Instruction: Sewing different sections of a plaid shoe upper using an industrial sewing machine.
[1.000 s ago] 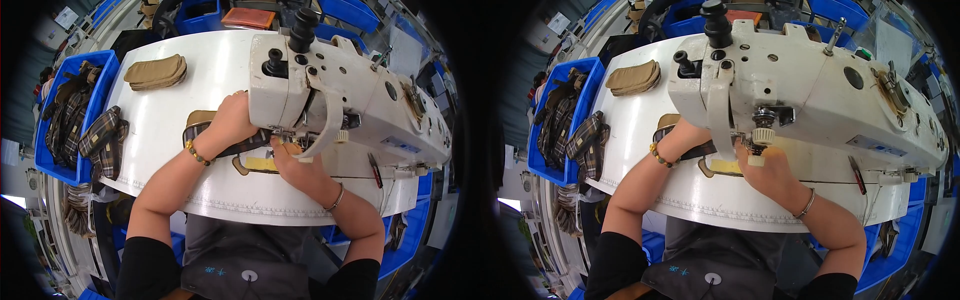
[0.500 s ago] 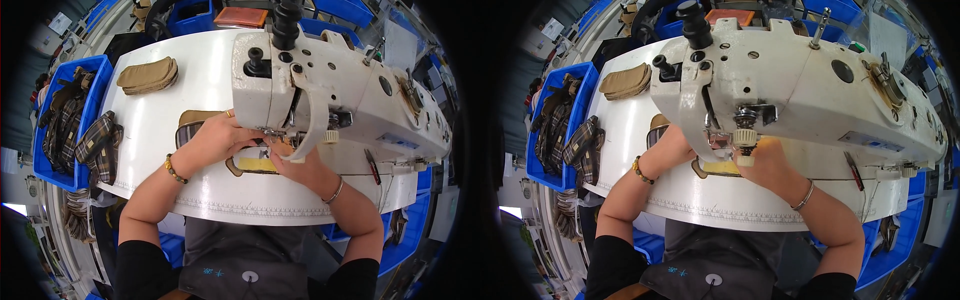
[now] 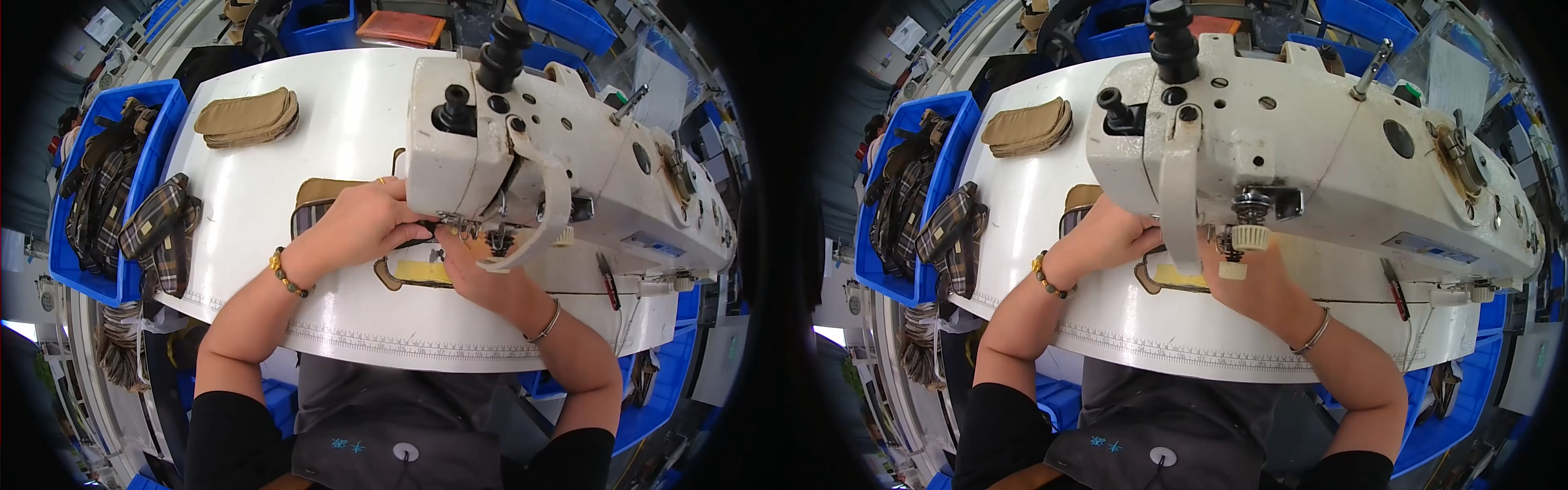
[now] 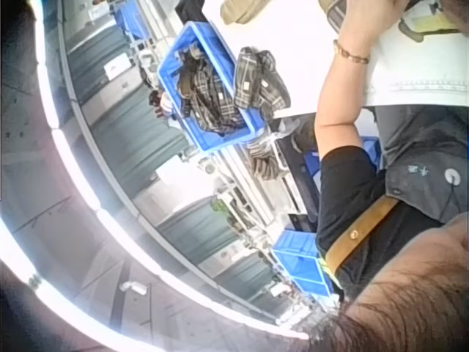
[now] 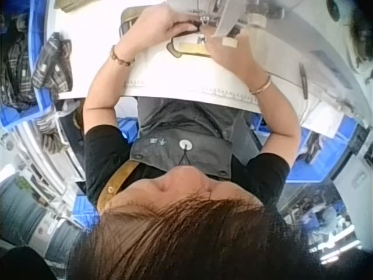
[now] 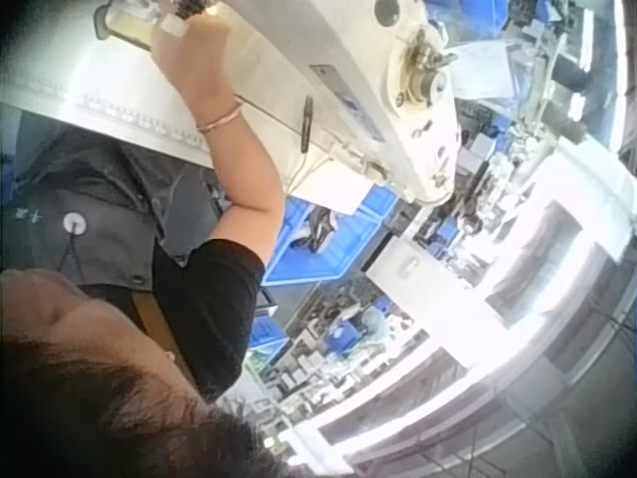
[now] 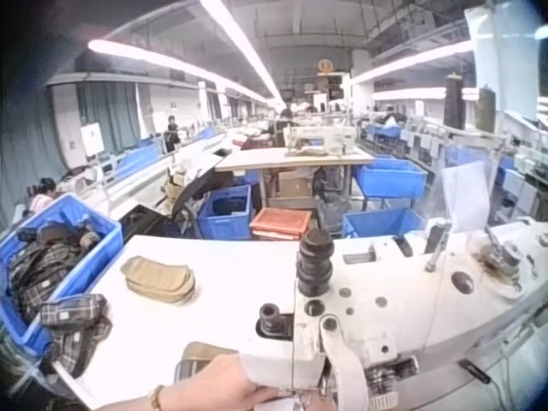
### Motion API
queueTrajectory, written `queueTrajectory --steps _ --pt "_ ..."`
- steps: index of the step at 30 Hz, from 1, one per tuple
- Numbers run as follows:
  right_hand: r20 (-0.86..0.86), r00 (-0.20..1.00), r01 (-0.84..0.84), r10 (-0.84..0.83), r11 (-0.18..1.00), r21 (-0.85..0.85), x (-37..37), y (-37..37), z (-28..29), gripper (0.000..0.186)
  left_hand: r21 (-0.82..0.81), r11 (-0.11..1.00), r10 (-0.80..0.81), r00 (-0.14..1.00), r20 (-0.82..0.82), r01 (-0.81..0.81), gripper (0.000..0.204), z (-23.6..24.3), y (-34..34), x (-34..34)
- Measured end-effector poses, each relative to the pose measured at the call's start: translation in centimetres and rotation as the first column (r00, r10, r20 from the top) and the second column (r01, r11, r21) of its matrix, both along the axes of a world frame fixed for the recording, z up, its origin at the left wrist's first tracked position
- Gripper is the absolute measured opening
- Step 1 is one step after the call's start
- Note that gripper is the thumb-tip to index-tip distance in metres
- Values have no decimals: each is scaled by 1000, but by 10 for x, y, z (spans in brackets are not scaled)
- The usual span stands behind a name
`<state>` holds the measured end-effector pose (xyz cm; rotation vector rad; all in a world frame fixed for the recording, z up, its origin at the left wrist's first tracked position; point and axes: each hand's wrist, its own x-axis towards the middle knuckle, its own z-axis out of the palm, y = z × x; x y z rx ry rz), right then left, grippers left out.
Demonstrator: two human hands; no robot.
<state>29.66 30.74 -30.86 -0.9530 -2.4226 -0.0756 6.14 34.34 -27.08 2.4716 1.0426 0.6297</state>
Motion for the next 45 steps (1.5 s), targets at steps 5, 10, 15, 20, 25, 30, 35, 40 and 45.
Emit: queueTrajectory --steps 5,10,15,20,25,30,35,40,45 --pt "162 986 21 -33 997 78 -2 -5 -1 29 151 988 30 995 -95 -15 24 0 -4 4" --pt "97 995 -41 32 995 89 -1 -3 1 38 219 975 63 990 -127 -34 20 0 -3 7" --pt "33 997 -74 71 994 81 3 -4 1 35 164 986 43 999 -21 -39 18 -2 0 6" --pt "38 998 -60 57 995 77 3 -5 -3 36 199 980 10 998 63 -22 19 -1 4 7" --pt "43 998 -46 44 997 61 3 -4 -3 36 117 990 71 994 85 -81 22 -5 0 10" --pt "13 999 -42 41 992 122 4 -4 1 35 91 988 121 991 56 -126 21 -4 -2 12" --pt "36 999 -19 16 996 87 4 -1 -4 33 135 982 127 991 30 -130 17 -1 -3 13" --pt "56 998 2 -7 995 97 3 -3 2 31 148 978 143 989 20 -145 16 0 -1 12" --pt "34 997 -67 65 997 39 4 -5 4 28 153 974 165 986 25 -166 16 -2 0 13"
